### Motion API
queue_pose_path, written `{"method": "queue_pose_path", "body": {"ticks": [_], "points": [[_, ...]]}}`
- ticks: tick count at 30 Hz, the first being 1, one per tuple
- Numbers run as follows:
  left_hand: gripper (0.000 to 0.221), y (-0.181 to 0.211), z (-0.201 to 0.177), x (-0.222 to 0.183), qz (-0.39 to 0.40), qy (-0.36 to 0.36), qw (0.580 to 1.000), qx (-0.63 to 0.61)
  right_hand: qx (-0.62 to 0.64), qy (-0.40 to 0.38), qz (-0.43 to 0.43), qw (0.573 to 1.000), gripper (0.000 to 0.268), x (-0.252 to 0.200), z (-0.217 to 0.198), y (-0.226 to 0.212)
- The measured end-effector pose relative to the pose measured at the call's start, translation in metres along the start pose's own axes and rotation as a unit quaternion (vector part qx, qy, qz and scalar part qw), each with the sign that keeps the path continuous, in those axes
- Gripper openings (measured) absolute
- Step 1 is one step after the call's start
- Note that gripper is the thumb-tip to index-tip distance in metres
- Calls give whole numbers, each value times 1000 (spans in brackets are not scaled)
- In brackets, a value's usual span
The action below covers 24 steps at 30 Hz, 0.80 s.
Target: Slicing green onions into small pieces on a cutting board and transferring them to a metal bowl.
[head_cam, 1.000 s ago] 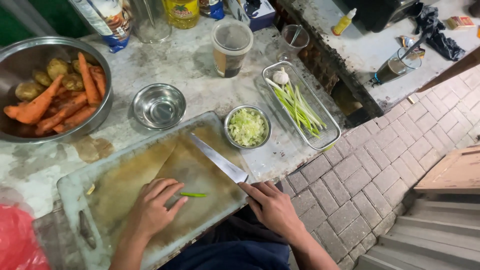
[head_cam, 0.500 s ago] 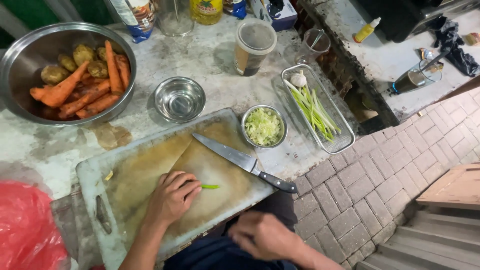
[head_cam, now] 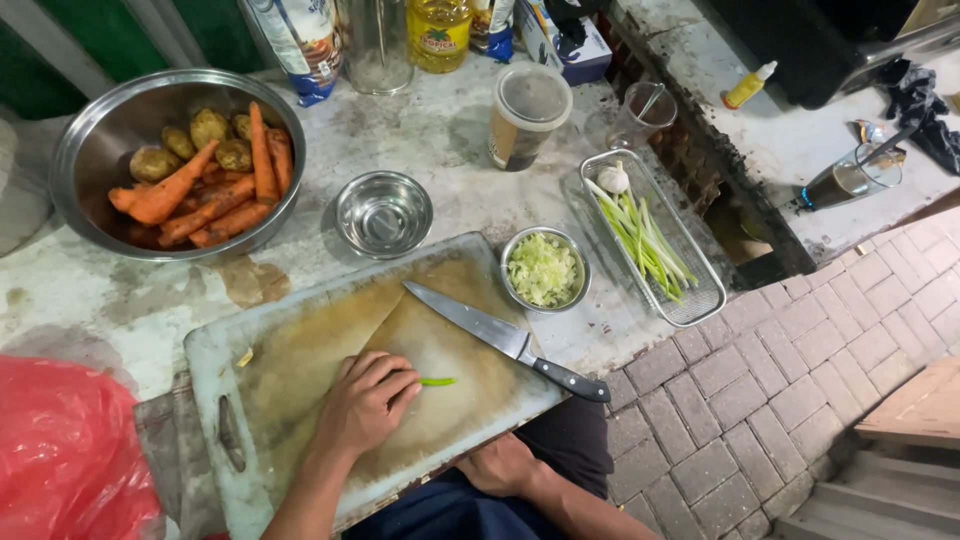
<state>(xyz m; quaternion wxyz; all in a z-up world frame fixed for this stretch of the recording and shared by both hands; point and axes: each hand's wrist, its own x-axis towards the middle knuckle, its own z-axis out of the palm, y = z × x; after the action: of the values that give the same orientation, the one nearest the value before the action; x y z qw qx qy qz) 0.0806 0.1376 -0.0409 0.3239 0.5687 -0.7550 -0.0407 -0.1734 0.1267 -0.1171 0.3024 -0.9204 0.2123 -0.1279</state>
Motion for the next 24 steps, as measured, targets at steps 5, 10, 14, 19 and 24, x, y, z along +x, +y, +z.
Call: {"method": "queue_pose_path", "body": {"ticks": [5, 10, 14, 19, 24], "points": [[3, 1, -2, 2, -5, 0, 1000, -1, -18, -7, 15, 1000, 52, -11, 12, -13], [4, -1, 0, 4, -16, -7, 1000, 0, -41, -14, 39, 998, 50, -36, 36, -26], [3, -1, 1, 4, -22, -9, 1000, -12, -53, -21, 57, 997, 49, -62, 69, -36], [1, 2, 0, 5, -20, 10, 1000, -9, -70, -36, 83, 993, 47, -99, 122, -39], [3, 3, -3, 7, -12, 14, 1000, -7, -87, -39, 104, 990, 46, -142, 157, 82]]}}
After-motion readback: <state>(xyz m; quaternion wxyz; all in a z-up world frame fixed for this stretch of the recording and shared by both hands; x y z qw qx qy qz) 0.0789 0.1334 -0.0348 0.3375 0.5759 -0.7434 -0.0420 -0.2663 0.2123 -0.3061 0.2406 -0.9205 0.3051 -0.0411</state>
